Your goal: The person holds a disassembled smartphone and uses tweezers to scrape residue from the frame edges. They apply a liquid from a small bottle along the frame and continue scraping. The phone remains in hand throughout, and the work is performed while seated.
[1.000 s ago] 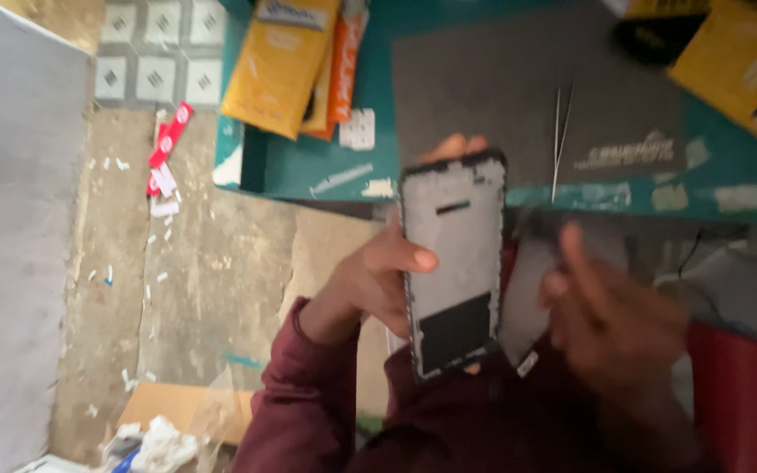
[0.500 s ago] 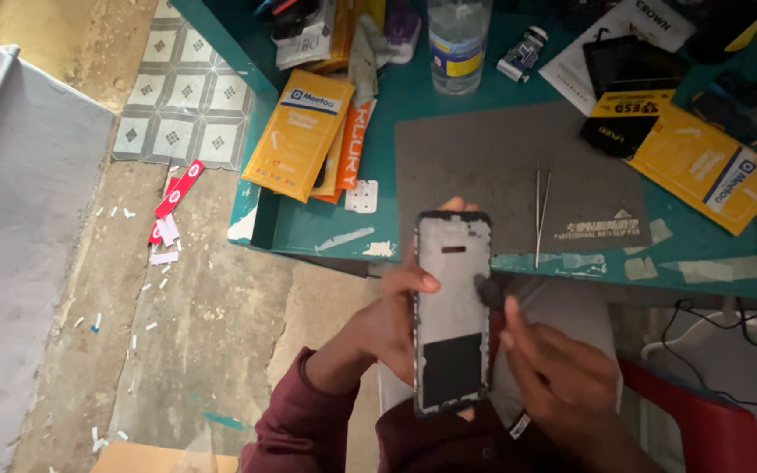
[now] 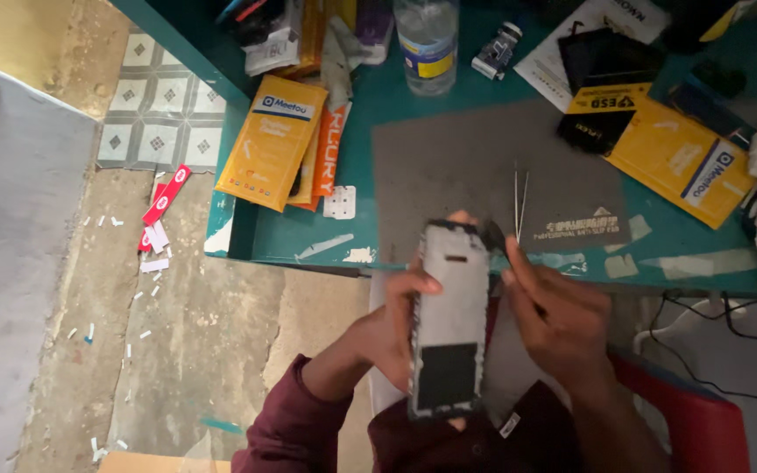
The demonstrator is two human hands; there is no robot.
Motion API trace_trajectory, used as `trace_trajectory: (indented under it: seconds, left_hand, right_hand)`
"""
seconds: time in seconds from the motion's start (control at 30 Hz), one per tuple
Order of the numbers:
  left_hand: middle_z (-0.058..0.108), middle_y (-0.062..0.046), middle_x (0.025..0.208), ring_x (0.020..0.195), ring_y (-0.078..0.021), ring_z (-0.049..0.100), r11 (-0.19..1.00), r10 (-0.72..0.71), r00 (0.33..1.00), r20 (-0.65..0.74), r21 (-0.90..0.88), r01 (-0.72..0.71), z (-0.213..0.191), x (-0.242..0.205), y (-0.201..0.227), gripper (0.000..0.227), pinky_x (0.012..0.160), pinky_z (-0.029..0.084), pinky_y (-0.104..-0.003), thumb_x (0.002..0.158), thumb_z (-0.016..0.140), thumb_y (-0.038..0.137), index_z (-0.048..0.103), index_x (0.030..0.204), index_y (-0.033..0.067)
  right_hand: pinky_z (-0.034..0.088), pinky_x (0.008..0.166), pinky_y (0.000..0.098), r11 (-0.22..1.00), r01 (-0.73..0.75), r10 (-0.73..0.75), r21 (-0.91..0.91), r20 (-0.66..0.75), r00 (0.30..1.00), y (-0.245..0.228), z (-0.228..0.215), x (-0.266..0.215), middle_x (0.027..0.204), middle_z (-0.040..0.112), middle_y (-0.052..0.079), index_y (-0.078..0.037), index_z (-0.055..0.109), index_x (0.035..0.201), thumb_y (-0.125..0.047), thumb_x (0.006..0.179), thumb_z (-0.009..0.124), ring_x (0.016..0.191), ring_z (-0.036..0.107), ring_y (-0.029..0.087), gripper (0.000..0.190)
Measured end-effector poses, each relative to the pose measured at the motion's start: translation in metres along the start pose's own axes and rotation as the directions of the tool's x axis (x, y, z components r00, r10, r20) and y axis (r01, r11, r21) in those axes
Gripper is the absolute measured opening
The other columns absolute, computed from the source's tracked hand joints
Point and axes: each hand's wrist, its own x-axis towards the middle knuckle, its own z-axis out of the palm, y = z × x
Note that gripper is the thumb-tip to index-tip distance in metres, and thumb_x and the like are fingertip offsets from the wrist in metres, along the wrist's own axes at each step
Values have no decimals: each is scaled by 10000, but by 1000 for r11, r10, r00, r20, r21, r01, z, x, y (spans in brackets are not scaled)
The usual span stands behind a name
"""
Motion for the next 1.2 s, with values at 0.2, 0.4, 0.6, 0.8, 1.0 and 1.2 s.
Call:
trace_trajectory:
  seconds: [0.2,0.4,0.6,0.8,1.0,1.2]
  left_hand:
    - [35,-314,1732,1578,-427,182,993,-30,997,-77,-117,21,-2,10,16,1284,1260,269,-510,565,993,346,219,1589,296]
    - [16,-313,1735,1557,-374,218,982,-105,994,21,-156,107,-1,-1,9,1326,1250,296,-456,560,1002,354,162,1580,249]
    - [13,-280,1730,1549,-344,236,991,-55,998,-28,-128,51,-11,23,5,1389,1247,320,-427,540,1014,387,120,1590,219]
    - [21,-249,1740,1536,-276,262,987,-102,994,45,-122,107,-14,42,15,1366,1230,351,-391,540,1021,363,135,1569,214]
    - [70,-223,1695,1533,-258,268,978,-110,993,29,-176,114,-20,41,23,1368,1247,317,-400,485,1027,311,181,1558,232]
    - [245,-226,1652,1458,-272,393,927,-199,978,66,-312,210,-16,37,29,1367,1211,385,-414,533,1063,365,181,1568,216]
  right_hand:
    - [569,577,337,993,23,-14,113,-83,996,-15,-1,-2,807,713,133,65,681,1235,-33,907,737,682,713,199,347]
    - [500,517,268,893,-281,314,352,-39,949,17,6,14,840,736,138,47,660,1317,31,956,703,611,652,124,364]
    - [564,678,245,765,-275,384,583,-69,921,25,-2,19,1136,730,178,-4,647,1336,121,974,637,853,700,158,383]
    - [595,802,266,776,-234,347,585,-86,934,27,1,13,1155,711,192,-17,653,1326,139,965,651,1028,732,206,394]
    - [517,529,224,947,69,-23,312,-150,988,46,9,-6,938,775,161,-45,730,1138,51,900,687,748,736,163,260]
    - [539,615,269,871,-177,283,458,-173,944,43,-8,4,1059,747,143,-16,705,1207,37,1044,633,807,726,197,186]
